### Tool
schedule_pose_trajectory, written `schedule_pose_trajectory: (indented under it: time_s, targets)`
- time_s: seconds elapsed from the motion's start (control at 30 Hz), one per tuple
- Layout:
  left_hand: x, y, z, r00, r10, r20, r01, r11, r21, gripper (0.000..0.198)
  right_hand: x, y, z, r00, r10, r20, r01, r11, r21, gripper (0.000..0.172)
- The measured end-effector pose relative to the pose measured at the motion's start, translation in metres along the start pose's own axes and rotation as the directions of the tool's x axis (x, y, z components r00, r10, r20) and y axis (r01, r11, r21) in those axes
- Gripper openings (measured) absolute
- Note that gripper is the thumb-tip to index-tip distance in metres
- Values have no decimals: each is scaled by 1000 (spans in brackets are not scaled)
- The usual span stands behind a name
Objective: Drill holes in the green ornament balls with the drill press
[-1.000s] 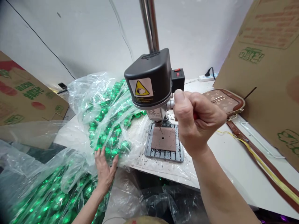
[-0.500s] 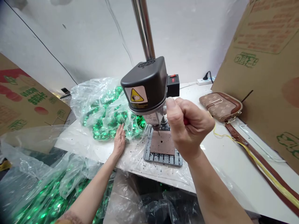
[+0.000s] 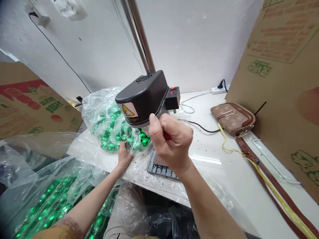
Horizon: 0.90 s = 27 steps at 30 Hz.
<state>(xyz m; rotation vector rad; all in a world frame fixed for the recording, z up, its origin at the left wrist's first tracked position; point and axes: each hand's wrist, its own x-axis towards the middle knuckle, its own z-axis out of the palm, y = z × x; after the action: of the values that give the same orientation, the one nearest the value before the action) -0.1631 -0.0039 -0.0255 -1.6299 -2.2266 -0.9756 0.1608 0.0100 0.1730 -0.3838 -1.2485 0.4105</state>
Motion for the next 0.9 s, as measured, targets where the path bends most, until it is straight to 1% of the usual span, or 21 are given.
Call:
schedule_pose_trajectory:
  time_s: [0.1,0.17,0.2,0.33,0.4,0.53,0.63,0.7,0.77,0.83,0.9]
  targets:
    - [-2,4,-4,997,-81,14,80,995,53,21,2,-1,-2,999,-8,39,8,1000,13,47]
    - [-3,6,-6,996,-90,19,89,994,56,8,3,-1,-4,998,-25,56,23,999,30,46]
    - [-3,6,-7,996,-89,17,89,995,50,5,4,0,-4,998,-33,62,31,999,31,45]
    - [-2,4,-10,993,-110,-34,111,993,27,10,6,1,-6,997,-37,70,37,999,4,46]
    - [-1,3,-10,993,-108,-50,109,994,10,8,5,1,-6,998,-21,67,21,1000,0,47]
    - [-1,3,-9,998,-37,-43,35,999,-39,8,1,2,-4,998,39,41,-41,999,33,49]
    - [-3,4,-9,996,17,-84,-24,997,-78,23,-2,3,-1,998,67,-6,-66,997,37,50]
    - [-6,5,-9,992,72,-107,-84,990,-113,34,-4,3,0,997,73,-39,-72,997,23,50]
    - [-10,6,-11,983,144,-110,-160,975,-155,40,-5,3,1,995,80,-64,-80,997,8,50]
    - [-11,10,-16,971,212,-109,-230,953,-197,42,-5,2,1,993,87,-79,-87,996,-5,50]
    - [-9,22,-24,942,308,-135,-333,909,-251,43,-6,2,1,992,91,-88,-93,996,-17,51]
